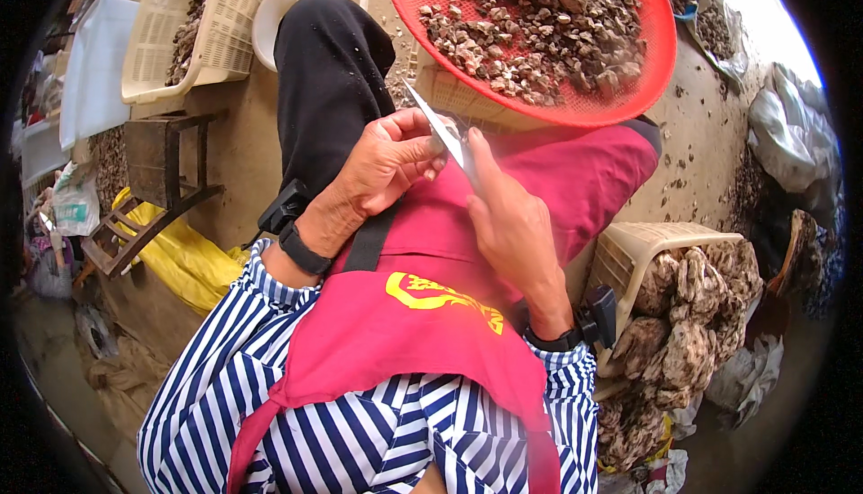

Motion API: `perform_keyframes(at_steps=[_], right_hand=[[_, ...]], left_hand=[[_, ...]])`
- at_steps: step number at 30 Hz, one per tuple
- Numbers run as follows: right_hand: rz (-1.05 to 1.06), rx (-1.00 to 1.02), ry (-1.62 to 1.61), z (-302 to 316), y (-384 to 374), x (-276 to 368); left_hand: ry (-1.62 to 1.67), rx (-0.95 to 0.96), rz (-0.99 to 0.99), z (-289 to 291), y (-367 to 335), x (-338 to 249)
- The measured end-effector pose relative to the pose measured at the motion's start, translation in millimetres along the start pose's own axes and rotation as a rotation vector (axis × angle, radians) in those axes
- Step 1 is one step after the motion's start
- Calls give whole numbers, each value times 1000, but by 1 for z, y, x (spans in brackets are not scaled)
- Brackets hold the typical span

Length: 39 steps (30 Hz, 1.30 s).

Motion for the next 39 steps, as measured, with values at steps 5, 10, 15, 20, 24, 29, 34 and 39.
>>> perform_keyframes(at_steps=[5, 10, 15, 20, 24, 29, 34, 39], right_hand=[[-17, -13, 15, 0, -3, -3], [32, -24, -3, 4, 8, -7], [-25, -51, -85, 8, 1, -15], [-107, -59, -235, 12, 2, -19], [-102, -112, -386, 8, 8, -40], [-40, -51, -458, 6, 6, -34], [-27, -11, -1282, -8, 0, -29], [-17, 24, -1370, -10, -1, -15]], left_hand=[[31, 20, 4, -1, -1, 5], [79, 57, -25, 2, -3, -5], [56, 130, 42, -13, 0, 2], [53, -1, -29, -1, 7, -16], [88, -77, -204, 23, 10, -62], [-185, -283, -559, 83, 44, -188], [-303, -365, -677, 60, 53, -209], [-375, -8, -185, 4, 5, -94]])
Point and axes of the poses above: each hand's wrist, its own y-axis away from the middle knuckle, its own z-axis out of the back of the hand, x = y × z, the point moved 8 cm from there along -y, towards the middle knuckle, and after that the axes turned 13 degrees about x, right-handed, at the moved point
